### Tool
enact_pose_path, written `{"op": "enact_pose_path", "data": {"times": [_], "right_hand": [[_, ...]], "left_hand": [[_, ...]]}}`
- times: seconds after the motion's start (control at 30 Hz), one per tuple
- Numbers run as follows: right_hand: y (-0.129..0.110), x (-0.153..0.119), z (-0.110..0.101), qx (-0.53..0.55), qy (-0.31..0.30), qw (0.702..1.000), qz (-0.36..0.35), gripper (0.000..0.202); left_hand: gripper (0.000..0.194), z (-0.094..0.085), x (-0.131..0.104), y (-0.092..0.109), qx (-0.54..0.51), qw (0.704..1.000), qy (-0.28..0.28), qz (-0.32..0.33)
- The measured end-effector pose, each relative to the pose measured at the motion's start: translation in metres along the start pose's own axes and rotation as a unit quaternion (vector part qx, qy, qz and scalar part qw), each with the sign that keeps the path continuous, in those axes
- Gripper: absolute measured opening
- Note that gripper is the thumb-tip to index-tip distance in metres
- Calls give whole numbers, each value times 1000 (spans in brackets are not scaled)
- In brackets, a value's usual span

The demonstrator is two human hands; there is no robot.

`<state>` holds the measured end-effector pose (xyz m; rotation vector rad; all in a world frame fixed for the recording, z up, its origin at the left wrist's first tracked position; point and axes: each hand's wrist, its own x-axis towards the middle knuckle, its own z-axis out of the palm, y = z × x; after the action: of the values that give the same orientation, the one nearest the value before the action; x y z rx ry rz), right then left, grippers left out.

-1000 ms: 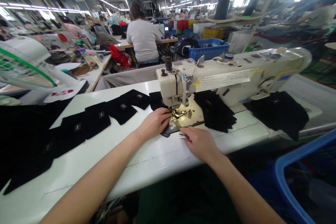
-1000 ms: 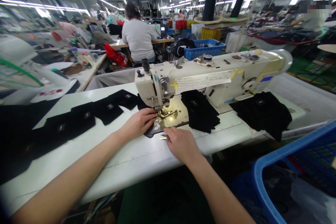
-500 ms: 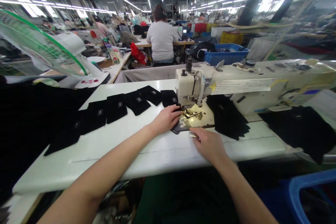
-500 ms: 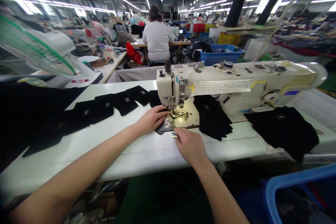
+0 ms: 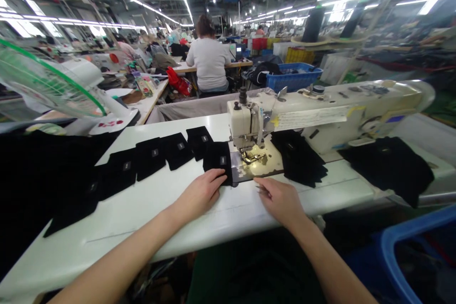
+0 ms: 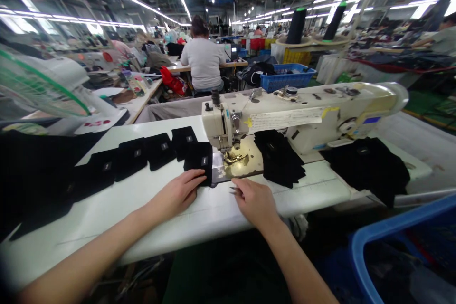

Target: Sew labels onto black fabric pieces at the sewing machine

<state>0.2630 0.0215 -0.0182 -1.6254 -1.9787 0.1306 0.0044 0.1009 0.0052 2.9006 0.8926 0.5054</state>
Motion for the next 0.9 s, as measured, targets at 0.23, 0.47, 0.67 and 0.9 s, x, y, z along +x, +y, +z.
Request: {"op": "enact_pose_path", "data": {"times": [0.23, 0.47, 0.67, 0.9], "right_hand": [[21, -17, -27, 19, 140, 990, -3, 35], [31, -23, -29, 7, 158, 987, -6, 33], [28, -23, -29, -2, 161, 987, 3, 33], [35, -26, -46, -25, 177, 984, 8, 30]], "left_hand": [[27, -21, 16, -20, -64, 989, 46, -125], [21, -121, 79, -90, -199, 855, 237, -417], [29, -144, 92, -90, -3, 956, 193, -222], [26, -36, 50, -63, 62, 987, -44, -140]]}}
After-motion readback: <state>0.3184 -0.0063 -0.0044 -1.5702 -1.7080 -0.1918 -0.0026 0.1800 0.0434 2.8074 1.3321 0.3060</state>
